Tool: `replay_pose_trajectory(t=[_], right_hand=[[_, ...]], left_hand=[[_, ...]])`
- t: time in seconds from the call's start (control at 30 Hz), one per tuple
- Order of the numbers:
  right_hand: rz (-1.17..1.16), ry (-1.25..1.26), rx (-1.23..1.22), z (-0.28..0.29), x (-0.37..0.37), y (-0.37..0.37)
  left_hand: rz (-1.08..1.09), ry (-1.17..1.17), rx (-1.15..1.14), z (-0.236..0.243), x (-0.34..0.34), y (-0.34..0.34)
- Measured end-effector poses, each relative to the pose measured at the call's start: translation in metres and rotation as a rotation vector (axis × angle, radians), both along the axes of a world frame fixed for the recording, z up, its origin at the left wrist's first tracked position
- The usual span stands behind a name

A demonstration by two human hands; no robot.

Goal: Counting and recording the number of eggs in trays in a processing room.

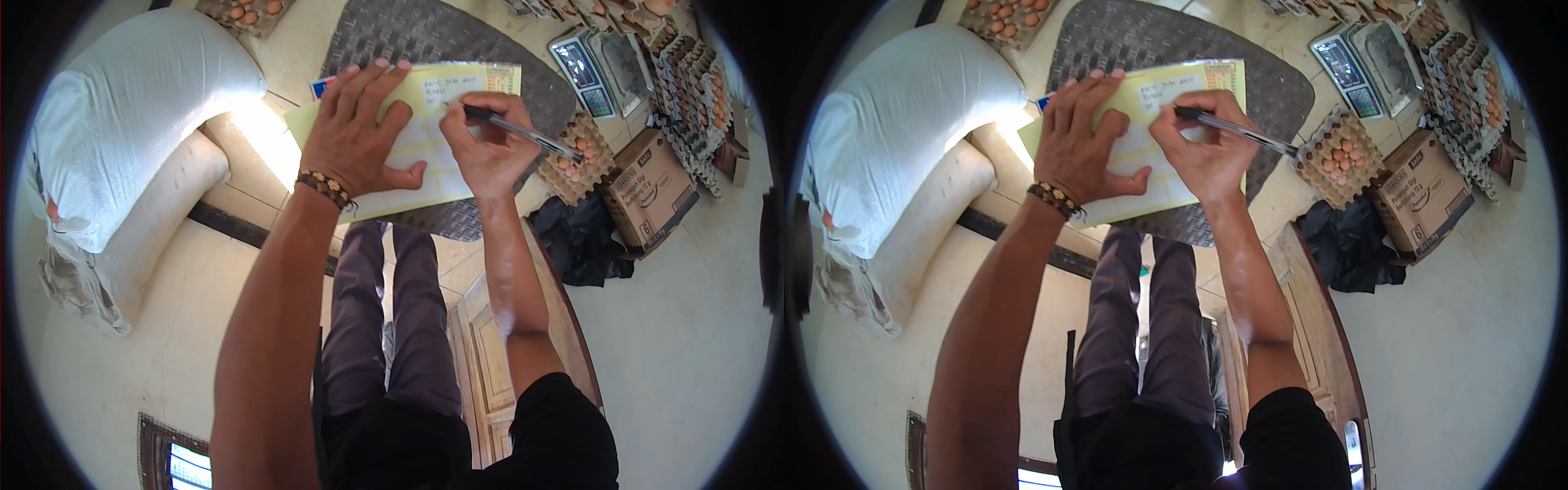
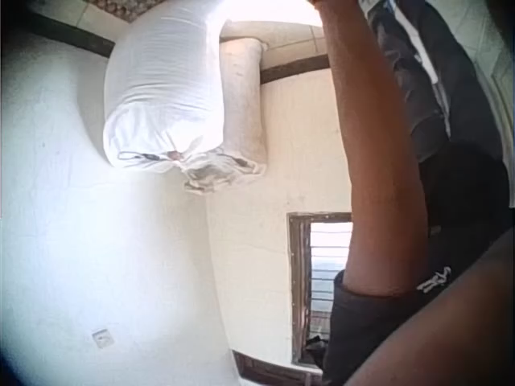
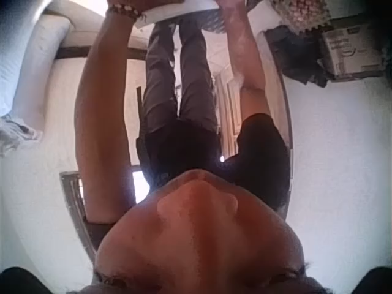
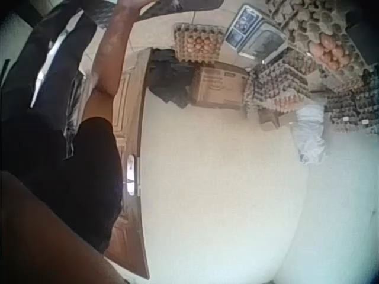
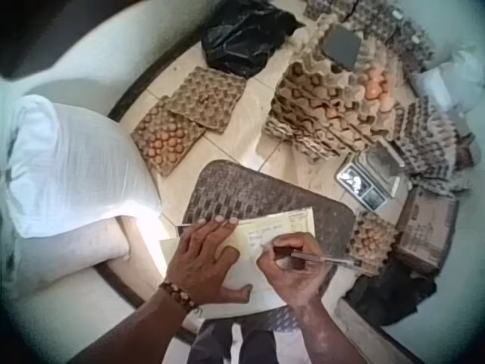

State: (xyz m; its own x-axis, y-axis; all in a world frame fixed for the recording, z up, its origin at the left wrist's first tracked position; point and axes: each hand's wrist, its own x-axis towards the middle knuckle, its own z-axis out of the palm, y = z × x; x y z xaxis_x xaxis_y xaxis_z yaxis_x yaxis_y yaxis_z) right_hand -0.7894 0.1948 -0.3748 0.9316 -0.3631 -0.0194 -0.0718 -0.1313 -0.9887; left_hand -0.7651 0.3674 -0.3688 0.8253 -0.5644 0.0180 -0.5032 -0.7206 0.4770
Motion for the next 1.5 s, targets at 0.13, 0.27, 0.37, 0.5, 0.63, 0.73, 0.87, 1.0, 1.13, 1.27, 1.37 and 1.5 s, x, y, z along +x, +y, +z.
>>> replay_pose_trajectory(t=[0.13, 0.27, 0.37, 0.5, 0.63, 0.73, 0.87, 1.0, 1.13, 1.27, 1.37, 1.5], right_hand=[[-0.085, 0.022, 0.023, 0.002, -0.003, -0.007], [-0.032, -0.063, -0.006, 0.000, 0.000, -0.010], [-0.042, -0.093, -0.013, -0.001, 0.001, -0.008], [-0.100, 0.043, -0.023, 0.002, 0.000, -0.010], [-0.192, 0.234, 0.380, 0.028, 0.019, -0.026], [-0.114, 0.117, 0.222, 0.046, 0.021, -0.027], [0.010, 0.059, 0.172, 0.018, 0.006, -0.016], [0.115, 0.011, -0.090, 0.004, -0.001, -0.021], [0.128, 0.044, -0.090, 0.002, 0.001, -0.021], [0.142, 0.055, -0.130, 0.005, 0.004, -0.020], [0.119, 0.053, -0.114, 0.003, 0.004, -0.019], [0.131, 0.045, -0.180, 0.005, 0.005, -0.018]], left_hand=[[-0.009, -0.002, -0.046, -0.004, 0.002, -0.005], [0.005, -0.030, -0.053, -0.004, 0.001, -0.010], [-0.008, -0.022, -0.009, 0.000, -0.001, -0.011], [-0.019, -0.017, 0.018, 0.000, 0.000, -0.010], [-0.013, -0.038, 0.005, 0.002, 0.003, -0.008], [-0.004, -0.038, -0.026, 0.000, 0.003, -0.010], [-0.002, -0.028, 0.017, 0.001, 0.002, -0.007], [0.003, -0.021, 0.020, 0.002, 0.003, -0.013], [0.005, -0.043, 0.017, -0.001, 0.001, -0.013], [-0.001, -0.035, 0.025, -0.001, 0.001, -0.012], [-0.006, -0.047, 0.025, -0.001, 0.002, -0.012], [-0.004, -0.047, 0.022, -0.001, 0.001, -0.011]])
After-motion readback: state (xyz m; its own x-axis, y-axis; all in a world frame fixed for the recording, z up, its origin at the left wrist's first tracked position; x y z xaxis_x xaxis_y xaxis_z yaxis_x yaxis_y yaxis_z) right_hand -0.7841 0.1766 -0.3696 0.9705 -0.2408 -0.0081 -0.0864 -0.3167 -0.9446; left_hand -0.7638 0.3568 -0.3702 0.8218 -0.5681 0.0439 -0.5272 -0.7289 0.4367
